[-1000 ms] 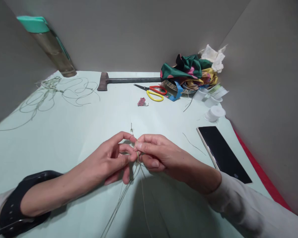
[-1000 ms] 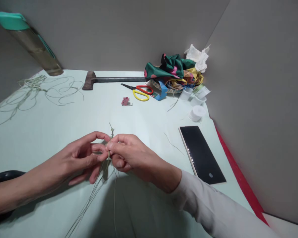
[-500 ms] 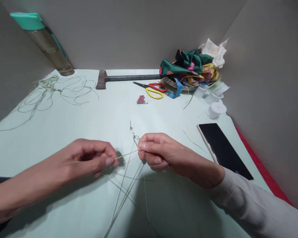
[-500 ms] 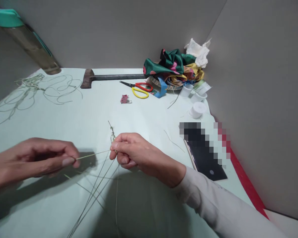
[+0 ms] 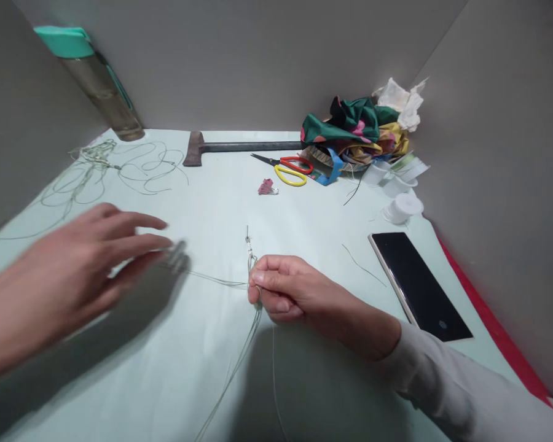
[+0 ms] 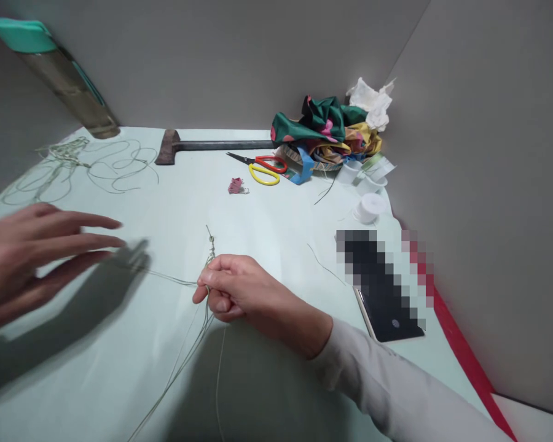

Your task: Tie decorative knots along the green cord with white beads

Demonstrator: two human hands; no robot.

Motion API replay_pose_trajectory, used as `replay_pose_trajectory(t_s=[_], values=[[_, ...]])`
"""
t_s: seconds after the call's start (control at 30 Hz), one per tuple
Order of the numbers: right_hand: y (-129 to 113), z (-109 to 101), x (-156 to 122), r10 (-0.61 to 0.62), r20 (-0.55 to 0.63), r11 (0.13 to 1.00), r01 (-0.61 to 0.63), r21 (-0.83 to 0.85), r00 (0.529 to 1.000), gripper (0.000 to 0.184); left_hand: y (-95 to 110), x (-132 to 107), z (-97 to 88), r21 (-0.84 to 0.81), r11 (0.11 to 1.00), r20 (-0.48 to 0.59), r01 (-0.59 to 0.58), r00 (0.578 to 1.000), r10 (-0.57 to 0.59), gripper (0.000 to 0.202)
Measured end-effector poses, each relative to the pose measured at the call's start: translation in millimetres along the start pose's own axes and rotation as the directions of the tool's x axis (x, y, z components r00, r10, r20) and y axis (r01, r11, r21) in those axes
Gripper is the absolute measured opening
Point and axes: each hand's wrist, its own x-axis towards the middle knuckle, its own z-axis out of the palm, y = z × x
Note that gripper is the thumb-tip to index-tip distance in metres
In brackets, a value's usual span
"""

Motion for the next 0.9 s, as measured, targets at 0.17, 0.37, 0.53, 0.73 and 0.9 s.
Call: replay_pose_trajectory(t_s=[0.17, 0.37, 0.53, 0.73, 0.9], values=[[9, 8, 2, -0.018, -0.019, 0.999, 0.018, 0.043, 1.000, 0.023, 57, 14, 57.2, -0.094, 0.995, 0.144, -0.031, 0.989, 0.044, 0.019], [15, 9, 2, -0.033, -0.027, 0.992, 0.036, 0.118, 0.999, 0.033, 56, 12, 74.5, -0.263, 0.959, 0.272, 0.107, 0.962, -0.033, 0.022], [18, 10, 3, -0.022, -0.051, 0.989, 0.029, 0.147, 0.998, 0.030, 49, 12, 78.0, -0.294, 0.943, 0.291, 0.157, 0.954, -0.068, 0.026], [23, 11, 1, -0.051, -0.047, 0.983, 0.059, 0.173, 0.998, 0.028, 43, 18, 77.9, -0.310, 0.933, 0.334, 0.182, 0.940, -0.072, 0.034], [25, 11, -2, -0.029, -0.062, 0.981, 0.040, 0.189, 0.998, 0.027, 39, 23, 78.6, -0.286, 0.932, 0.394, 0.224, 0.914, -0.099, 0.041]])
